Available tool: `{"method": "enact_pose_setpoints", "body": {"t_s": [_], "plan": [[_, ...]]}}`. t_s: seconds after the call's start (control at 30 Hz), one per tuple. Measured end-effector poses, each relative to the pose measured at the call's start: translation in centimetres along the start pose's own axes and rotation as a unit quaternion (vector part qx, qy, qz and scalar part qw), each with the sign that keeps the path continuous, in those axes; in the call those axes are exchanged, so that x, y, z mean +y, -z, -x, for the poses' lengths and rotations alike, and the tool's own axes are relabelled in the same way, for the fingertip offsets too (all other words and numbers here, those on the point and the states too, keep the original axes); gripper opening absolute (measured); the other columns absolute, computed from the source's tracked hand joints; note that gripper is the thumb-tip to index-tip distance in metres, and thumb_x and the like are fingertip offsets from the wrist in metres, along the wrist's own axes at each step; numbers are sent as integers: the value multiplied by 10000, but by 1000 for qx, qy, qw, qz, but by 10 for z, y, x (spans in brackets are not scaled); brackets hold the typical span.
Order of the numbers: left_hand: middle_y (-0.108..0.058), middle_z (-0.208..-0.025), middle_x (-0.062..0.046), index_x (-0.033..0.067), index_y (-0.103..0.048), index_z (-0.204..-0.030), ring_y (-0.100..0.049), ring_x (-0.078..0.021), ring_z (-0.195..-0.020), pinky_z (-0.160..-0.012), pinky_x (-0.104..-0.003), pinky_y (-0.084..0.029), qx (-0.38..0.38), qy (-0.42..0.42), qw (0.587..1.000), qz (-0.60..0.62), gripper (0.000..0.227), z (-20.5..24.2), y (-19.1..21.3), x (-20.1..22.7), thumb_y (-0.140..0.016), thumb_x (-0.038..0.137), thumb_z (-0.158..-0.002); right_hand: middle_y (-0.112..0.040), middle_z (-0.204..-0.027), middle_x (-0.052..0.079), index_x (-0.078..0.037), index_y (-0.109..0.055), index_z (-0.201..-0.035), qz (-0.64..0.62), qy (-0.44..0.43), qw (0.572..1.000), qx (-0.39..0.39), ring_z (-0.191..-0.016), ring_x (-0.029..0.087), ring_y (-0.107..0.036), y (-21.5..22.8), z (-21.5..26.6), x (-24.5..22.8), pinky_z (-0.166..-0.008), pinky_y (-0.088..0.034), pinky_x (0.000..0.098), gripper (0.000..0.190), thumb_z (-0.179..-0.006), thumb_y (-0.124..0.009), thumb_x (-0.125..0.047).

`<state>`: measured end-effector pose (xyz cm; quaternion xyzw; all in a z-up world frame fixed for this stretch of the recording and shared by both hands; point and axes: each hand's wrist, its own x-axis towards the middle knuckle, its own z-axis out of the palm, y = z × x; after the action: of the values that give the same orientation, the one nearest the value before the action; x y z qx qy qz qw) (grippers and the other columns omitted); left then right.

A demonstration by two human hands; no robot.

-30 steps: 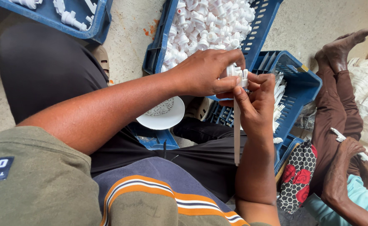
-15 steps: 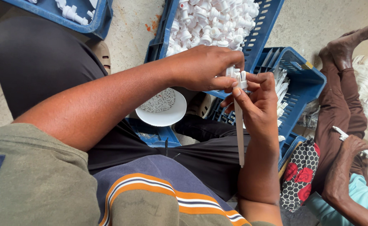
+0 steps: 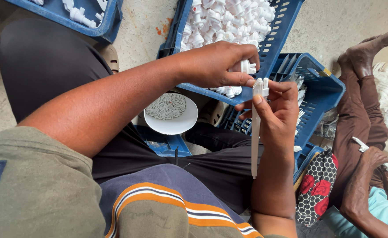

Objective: The person sits on the floor and assembles white plastic components by inserting a long rod into a connector and securing it with a small fastener. They repeat this process for multiple units, placing the finished assemblies into a blue crate.

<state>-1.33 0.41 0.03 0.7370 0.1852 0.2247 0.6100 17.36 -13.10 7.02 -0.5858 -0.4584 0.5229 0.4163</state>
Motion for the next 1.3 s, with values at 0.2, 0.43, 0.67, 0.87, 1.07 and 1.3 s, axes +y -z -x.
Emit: {"method": "enact_pose_setpoints", "body": {"t_s": [0.2,0.43,0.67,0.87,1.07,1.3], "plan": [[-742,-930,-114,83,-597,-1233,-780,-223,-860,-736,-378,-580,0,-17,1000,-2,429,1,-9,-1,-675,413,-970,-654,-1208,184,-32,-415,-1285,-1,1,1000,3,-944,282,-762,-1,1,4,-729,-659,356,293,-1081,-625,-51],[-692,-1092,-133,51,-612,-1169,-740,-258,-941,-800,-414,-563,46,-95,993,-43,387,-1,-13,-5,-712,377,-986,-671,-1202,192,-30,-439,-1292,7,6,1000,9,-954,284,-765,-3,1,6,-722,-657,340,277,-1091,-625,-70],[-684,-1094,-115,67,-600,-1170,-765,-204,-869,-824,-400,-570,31,-42,998,-26,385,0,-12,0,-669,388,-970,-667,-1217,198,-34,-444,-1284,-4,33,999,9,-977,300,-767,-5,-1,7,-748,-666,352,280,-1084,-640,-52],[-684,-1095,-121,64,-608,-1179,-777,-207,-879,-830,-400,-570,43,-63,996,-36,392,-1,-13,0,-661,392,-972,-671,-1197,200,-36,-449,-1301,-17,47,999,18,-971,304,-772,-7,0,10,-740,-668,353,280,-1095,-638,-58],[-679,-1112,-130,63,-604,-1185,-779,-221,-878,-753,-382,-608,46,-56,997,-24,394,-2,-14,1,-651,368,-939,-664,-1224,210,-24,-441,-1297,29,83,996,32,-991,322,-776,-10,1,13,-779,-691,391,272,-1104,-630,-55],[-680,-963,-105,97,-628,-1122,-717,-267,-899,-736,-428,-555,69,-98,991,-60,379,0,-15,1,-686,422,-935,-667,-1207,212,-17,-466,-1279,5,89,995,40,-968,311,-770,-10,4,16,-767,-692,408,256,-1093,-641,-42]]}}
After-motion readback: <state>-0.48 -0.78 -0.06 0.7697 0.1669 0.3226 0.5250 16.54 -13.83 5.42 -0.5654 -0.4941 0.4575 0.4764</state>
